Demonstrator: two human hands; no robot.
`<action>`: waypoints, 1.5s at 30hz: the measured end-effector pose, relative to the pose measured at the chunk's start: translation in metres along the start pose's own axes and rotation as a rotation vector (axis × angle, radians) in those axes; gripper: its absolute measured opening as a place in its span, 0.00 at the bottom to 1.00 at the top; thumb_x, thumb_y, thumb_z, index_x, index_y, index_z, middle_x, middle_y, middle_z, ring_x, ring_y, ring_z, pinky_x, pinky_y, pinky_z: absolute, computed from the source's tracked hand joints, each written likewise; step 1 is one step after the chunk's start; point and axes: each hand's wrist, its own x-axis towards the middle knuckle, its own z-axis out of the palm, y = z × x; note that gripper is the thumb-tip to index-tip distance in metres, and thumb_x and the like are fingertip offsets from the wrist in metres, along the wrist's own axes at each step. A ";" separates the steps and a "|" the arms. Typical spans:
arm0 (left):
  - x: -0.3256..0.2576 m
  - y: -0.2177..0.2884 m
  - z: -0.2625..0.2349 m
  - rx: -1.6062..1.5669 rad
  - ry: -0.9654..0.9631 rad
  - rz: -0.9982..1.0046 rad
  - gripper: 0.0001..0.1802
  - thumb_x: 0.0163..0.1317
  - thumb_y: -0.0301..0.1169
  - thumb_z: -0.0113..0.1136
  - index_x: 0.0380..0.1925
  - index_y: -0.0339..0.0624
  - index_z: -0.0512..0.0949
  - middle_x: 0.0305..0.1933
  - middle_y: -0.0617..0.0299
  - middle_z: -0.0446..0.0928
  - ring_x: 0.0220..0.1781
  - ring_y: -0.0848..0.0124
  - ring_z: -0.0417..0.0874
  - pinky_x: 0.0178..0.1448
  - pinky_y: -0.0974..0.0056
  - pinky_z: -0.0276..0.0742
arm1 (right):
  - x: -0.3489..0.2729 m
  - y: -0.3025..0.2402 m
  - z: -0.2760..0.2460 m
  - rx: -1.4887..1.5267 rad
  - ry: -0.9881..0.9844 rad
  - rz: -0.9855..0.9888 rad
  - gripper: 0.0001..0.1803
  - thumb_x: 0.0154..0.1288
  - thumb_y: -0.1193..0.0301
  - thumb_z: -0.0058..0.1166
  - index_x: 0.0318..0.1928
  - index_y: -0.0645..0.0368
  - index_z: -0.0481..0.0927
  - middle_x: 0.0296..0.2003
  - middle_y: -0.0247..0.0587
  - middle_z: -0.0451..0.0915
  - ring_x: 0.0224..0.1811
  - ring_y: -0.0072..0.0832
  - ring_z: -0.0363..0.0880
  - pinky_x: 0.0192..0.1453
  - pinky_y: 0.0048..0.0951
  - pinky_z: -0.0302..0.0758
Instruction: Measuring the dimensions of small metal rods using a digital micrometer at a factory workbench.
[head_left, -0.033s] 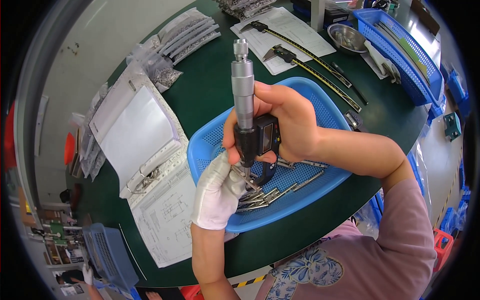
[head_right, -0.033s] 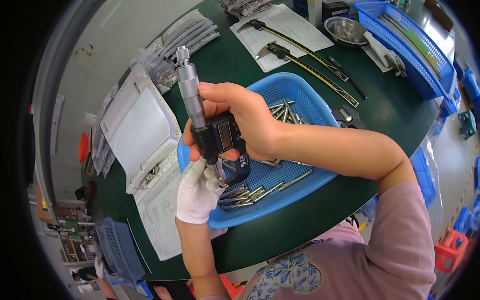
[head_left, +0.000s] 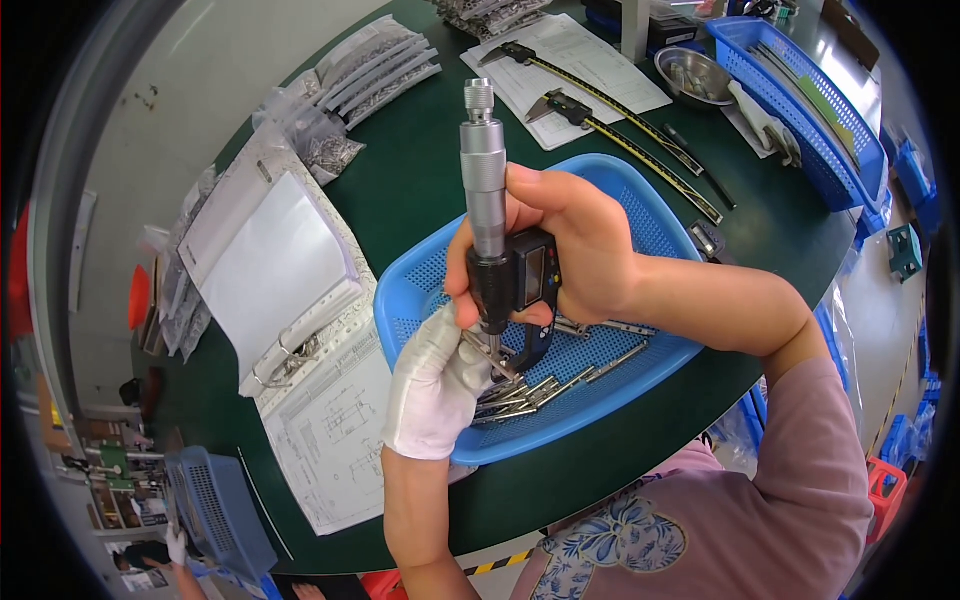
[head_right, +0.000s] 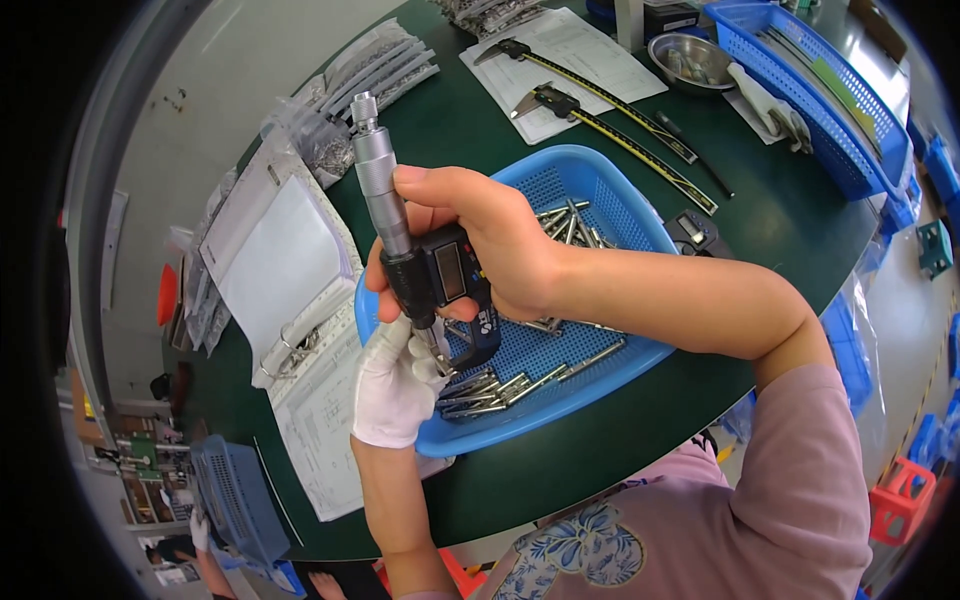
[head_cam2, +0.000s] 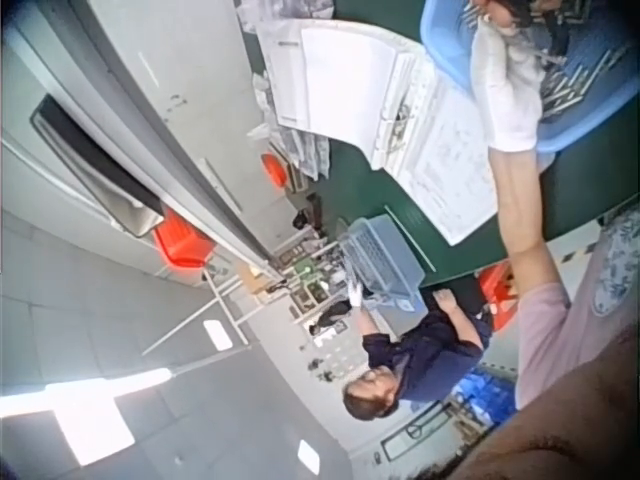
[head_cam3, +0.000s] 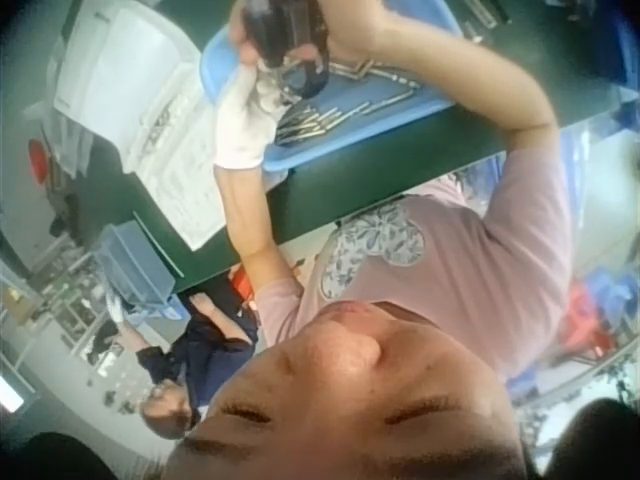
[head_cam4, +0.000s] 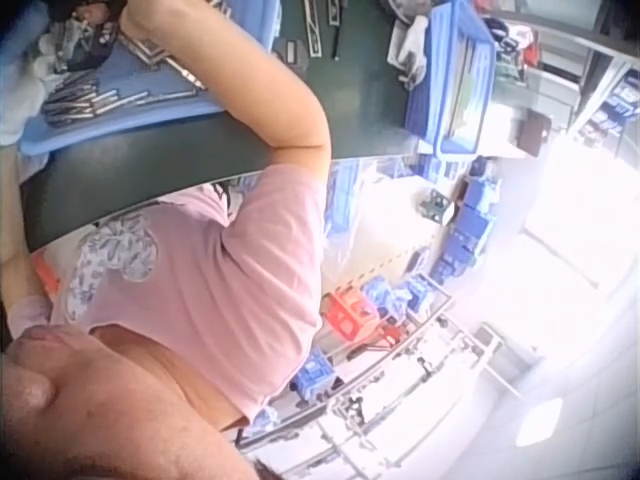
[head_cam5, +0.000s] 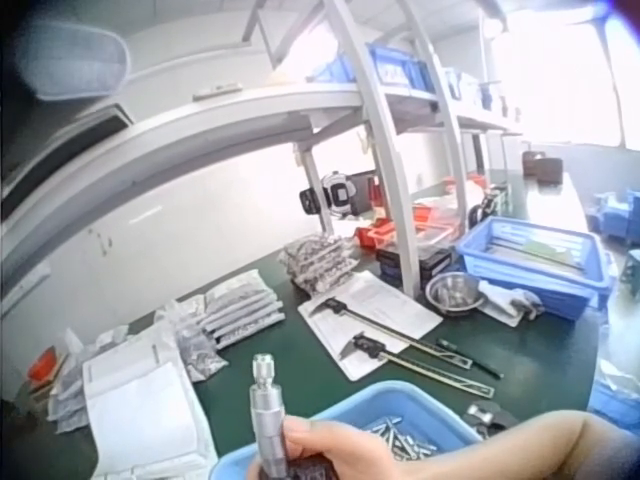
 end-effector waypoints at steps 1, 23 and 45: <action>0.000 0.000 0.001 -0.007 -0.003 -0.006 0.11 0.59 0.34 0.50 0.38 0.40 0.72 0.32 0.65 0.73 0.29 0.80 0.71 0.29 0.78 0.65 | 0.000 0.000 0.000 -0.003 -0.008 0.003 0.35 0.58 0.46 0.26 0.28 0.68 0.74 0.23 0.50 0.77 0.11 0.22 0.65 0.13 0.18 0.60; -0.001 0.001 -0.002 0.050 -0.027 -0.016 0.14 0.58 0.35 0.50 0.41 0.39 0.71 0.33 0.66 0.73 0.26 0.82 0.70 0.26 0.79 0.63 | 0.001 0.000 0.004 -0.055 0.079 0.050 0.34 0.54 0.40 0.39 0.23 0.63 0.75 0.18 0.42 0.76 0.11 0.18 0.63 0.12 0.17 0.56; -0.003 0.001 0.000 0.043 -0.065 -0.059 0.13 0.60 0.34 0.49 0.39 0.36 0.70 0.26 0.67 0.70 0.22 0.83 0.66 0.25 0.78 0.63 | 0.002 0.003 0.001 -0.187 0.093 0.034 0.37 0.58 0.41 0.29 0.28 0.66 0.75 0.23 0.49 0.77 0.09 0.21 0.63 0.14 0.17 0.60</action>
